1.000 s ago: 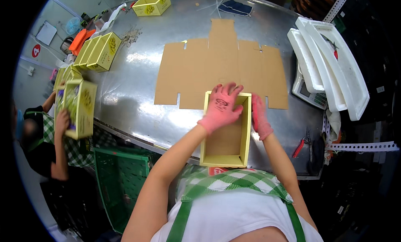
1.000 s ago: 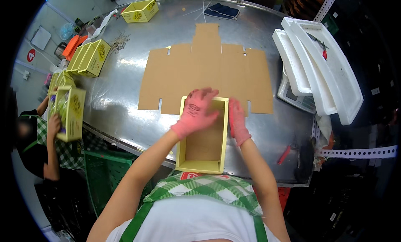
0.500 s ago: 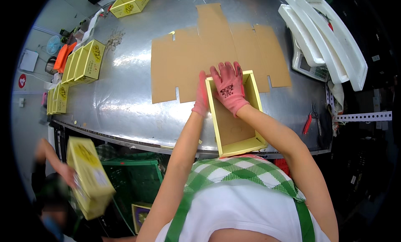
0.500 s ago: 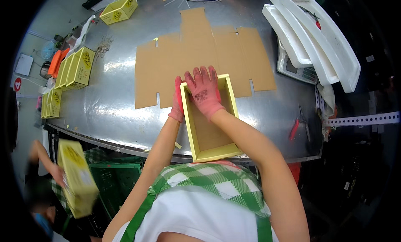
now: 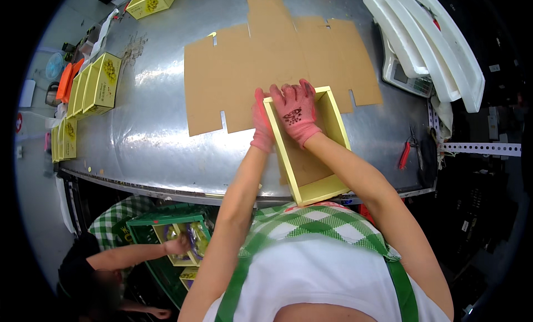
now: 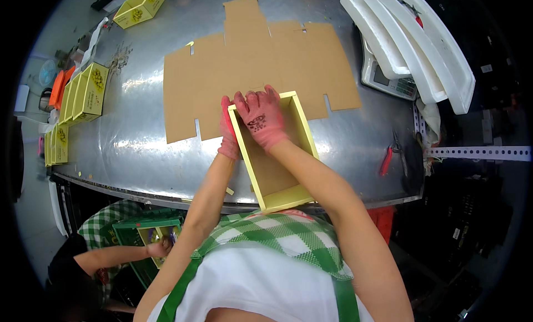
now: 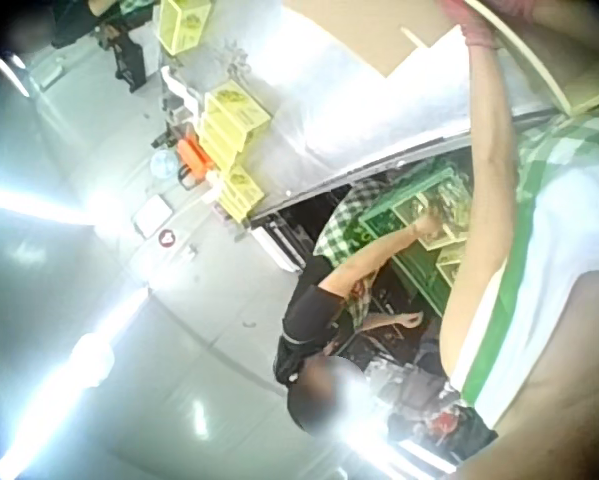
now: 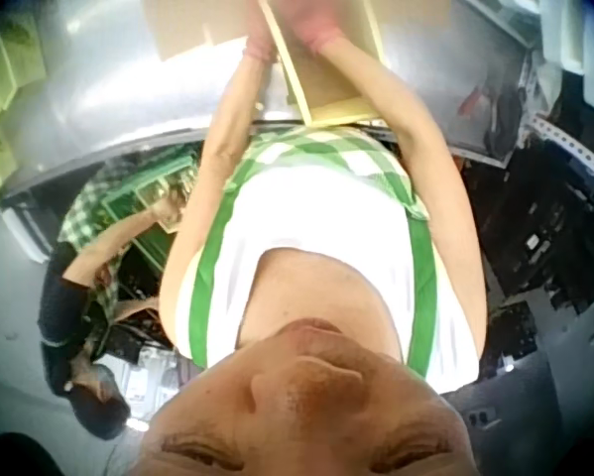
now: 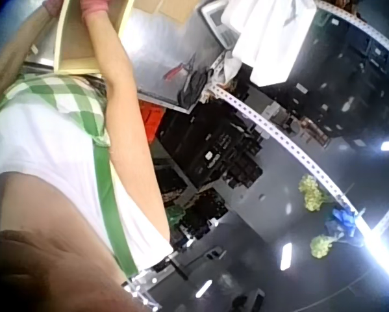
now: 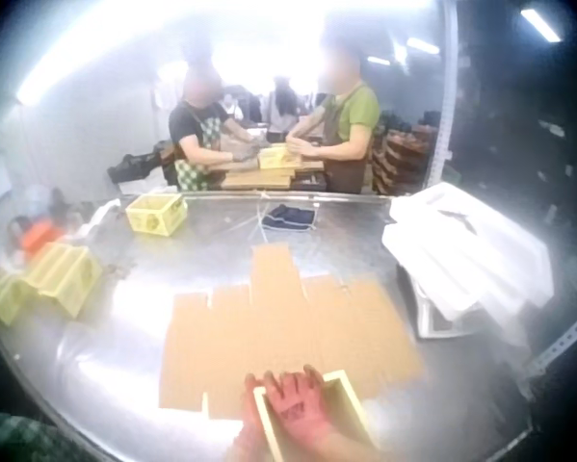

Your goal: The person folds flat cardboard sheets into rectangular boxes using a metal table as a work surface. They then place the assembled boxes into a black crate and move the crate to a stack of other crates.

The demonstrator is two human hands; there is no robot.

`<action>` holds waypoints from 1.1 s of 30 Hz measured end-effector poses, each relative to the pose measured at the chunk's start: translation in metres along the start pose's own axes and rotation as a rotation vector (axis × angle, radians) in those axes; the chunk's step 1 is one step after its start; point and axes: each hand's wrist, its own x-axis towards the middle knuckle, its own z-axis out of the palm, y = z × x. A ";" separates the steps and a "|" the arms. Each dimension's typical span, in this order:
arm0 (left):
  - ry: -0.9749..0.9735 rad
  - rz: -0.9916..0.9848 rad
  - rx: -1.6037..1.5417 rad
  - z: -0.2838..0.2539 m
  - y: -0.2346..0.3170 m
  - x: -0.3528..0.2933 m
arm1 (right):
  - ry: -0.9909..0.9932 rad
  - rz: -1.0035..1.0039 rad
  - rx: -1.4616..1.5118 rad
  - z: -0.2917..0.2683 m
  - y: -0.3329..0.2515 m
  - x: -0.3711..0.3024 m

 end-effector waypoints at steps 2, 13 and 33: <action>0.049 0.035 0.058 0.003 0.003 0.001 | -0.117 0.022 0.027 -0.015 0.001 0.012; 0.165 0.436 0.423 -0.034 0.035 -0.019 | 0.126 0.689 1.565 -0.016 0.162 -0.017; 0.129 0.442 0.279 -0.022 0.032 -0.016 | 0.184 0.768 1.697 0.030 0.119 -0.041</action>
